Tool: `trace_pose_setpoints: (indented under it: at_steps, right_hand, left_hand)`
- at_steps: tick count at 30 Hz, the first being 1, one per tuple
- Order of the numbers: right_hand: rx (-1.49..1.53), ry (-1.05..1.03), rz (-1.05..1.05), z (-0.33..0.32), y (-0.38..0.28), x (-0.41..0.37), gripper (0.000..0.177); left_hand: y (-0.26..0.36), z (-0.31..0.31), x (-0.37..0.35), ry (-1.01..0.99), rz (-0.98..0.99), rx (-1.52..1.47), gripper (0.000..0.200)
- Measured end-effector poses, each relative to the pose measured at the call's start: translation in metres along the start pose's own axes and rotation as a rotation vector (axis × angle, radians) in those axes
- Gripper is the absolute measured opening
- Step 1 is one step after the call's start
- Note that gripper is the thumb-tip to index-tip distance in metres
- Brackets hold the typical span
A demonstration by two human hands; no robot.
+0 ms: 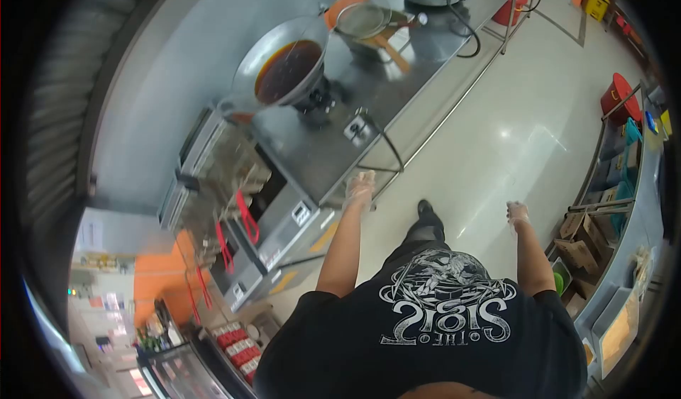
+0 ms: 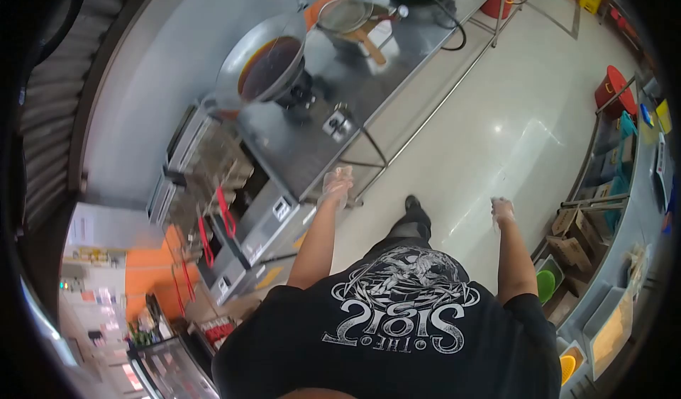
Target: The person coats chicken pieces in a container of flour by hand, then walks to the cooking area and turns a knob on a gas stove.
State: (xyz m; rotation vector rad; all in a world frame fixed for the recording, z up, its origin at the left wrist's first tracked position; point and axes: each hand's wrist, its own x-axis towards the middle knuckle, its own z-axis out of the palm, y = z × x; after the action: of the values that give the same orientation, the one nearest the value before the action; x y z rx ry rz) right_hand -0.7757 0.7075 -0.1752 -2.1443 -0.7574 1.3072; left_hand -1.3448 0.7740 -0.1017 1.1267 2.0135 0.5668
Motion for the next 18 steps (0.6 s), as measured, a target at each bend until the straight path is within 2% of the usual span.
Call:
trace_pose_setpoints:
  at_steps: [3, 6, 9, 11, 14, 16, 17, 18]
  right_hand:
    - [0.073, 0.073, 0.158, -0.008, -0.014, 0.048, 0.017]
    - [0.086, 0.107, 0.217, -0.037, -0.035, 0.078, 0.014]
    - [0.189, 0.175, 0.281, -0.05, -0.064, 0.097, 0.012]
    - [0.241, 0.219, 0.32, -0.054, -0.078, 0.124, 0.012]
    - [0.248, 0.25, 0.431, -0.053, -0.074, 0.183, 0.012]
    - [0.236, 0.256, 0.558, -0.044, -0.095, 0.217, 0.013]
    - [0.167, 0.205, 0.541, -0.039, -0.111, 0.237, 0.014]
    - [0.094, 0.149, 0.527, -0.036, -0.127, 0.255, 0.014]
  left_hand:
    - [0.097, -0.032, 0.047, 0.249, 0.056, 0.394, 0.047]
    - [0.111, -0.029, 0.101, 0.336, 0.133, 0.564, 0.036]
    - [0.082, -0.007, 0.139, 0.376, 0.04, 0.575, 0.028]
    - [0.067, 0.003, 0.149, 0.383, 0.05, 0.663, 0.024]
    - [0.094, 0.011, 0.133, 0.352, -0.063, 0.793, 0.023]
    - [0.073, 0.027, 0.125, 0.504, 0.204, 1.011, 0.022]
    - [0.071, 0.035, 0.126, 0.578, 0.335, 1.122, 0.022]
    - [0.083, 0.039, 0.124, 0.753, 0.442, 1.255, 0.022]
